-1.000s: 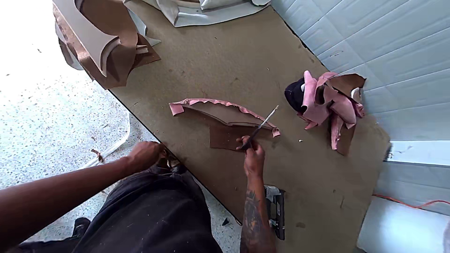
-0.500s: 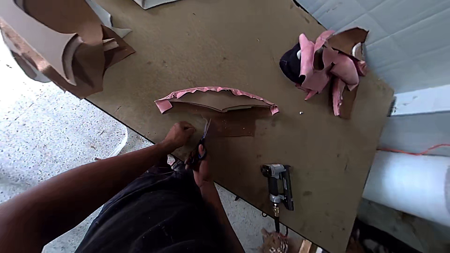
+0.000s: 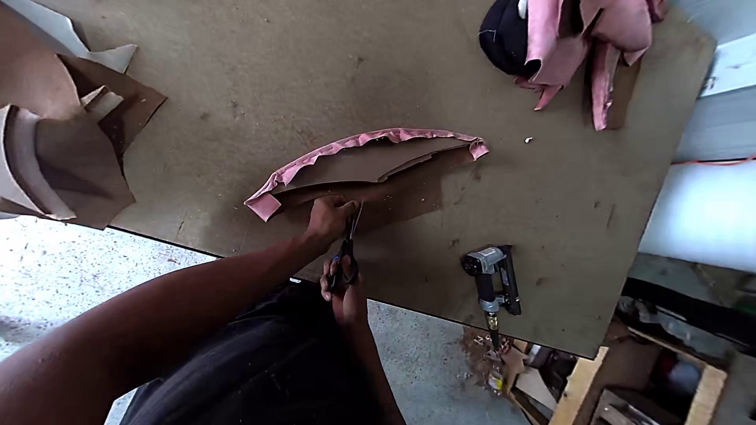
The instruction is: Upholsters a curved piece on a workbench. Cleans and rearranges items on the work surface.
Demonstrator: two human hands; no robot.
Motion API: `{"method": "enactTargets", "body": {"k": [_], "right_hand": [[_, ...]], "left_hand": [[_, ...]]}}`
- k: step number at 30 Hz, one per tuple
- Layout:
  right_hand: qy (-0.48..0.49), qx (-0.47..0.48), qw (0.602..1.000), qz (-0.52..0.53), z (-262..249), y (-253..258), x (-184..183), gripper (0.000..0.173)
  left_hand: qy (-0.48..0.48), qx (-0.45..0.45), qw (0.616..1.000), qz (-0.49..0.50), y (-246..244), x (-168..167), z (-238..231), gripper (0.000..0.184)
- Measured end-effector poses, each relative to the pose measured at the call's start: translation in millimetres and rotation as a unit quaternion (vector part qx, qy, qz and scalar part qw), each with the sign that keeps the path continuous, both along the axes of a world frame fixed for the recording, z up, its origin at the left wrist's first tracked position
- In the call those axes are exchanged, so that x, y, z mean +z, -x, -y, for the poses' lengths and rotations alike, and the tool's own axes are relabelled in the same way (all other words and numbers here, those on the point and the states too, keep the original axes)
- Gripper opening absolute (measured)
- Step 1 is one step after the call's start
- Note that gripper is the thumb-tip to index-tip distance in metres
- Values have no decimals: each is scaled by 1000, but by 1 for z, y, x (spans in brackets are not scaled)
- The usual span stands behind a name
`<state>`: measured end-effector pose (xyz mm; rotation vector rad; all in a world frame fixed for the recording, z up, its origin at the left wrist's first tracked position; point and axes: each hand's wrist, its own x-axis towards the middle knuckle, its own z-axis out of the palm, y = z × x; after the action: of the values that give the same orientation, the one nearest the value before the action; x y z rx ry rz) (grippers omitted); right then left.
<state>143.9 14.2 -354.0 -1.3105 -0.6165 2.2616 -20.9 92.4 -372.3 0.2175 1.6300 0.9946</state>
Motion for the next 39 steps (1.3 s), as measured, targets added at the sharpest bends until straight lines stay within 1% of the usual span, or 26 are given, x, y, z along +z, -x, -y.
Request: {"method": "enactTargets", "body": {"k": [4, 9, 14, 15, 17, 19, 24, 30, 34, 39], "right_hand": [[-7, -33, 999, 12, -7, 20, 0, 53], [-10, -54, 997, 52, -6, 32, 6, 46], [-28, -95, 993, 57, 0, 38, 6, 38], [-29, -102, 993, 46, 0, 39, 5, 39], [-10, -92, 995, 24, -4, 37, 5, 49], [7, -90, 995, 28, -13, 35, 5, 53], [4, -90, 995, 46, -23, 34, 6, 49], [-3, -93, 994, 65, -23, 33, 6, 39], [-3, -86, 994, 65, -25, 28, 6, 38], [7, -72, 993, 88, -27, 25, 7, 36]], "left_hand": [[-2, -35, 999, -16, 7, 1, 0, 34], [6, -68, 998, -16, 10, 1, 0, 33], [-4, -84, 996, -8, 14, 3, 0, 35], [-6, -87, 996, -8, 15, 2, 0, 35], [-7, -97, 995, -6, 17, 4, 0, 35], [-8, -115, 993, -1, 17, 8, 2, 35], [-11, -125, 992, 7, 17, 14, 3, 36], [-11, -130, 991, 11, 18, 11, 2, 37], [-9, -131, 991, 13, 17, 11, 3, 38], [-5, -127, 992, 7, 13, 7, 6, 39]]}}
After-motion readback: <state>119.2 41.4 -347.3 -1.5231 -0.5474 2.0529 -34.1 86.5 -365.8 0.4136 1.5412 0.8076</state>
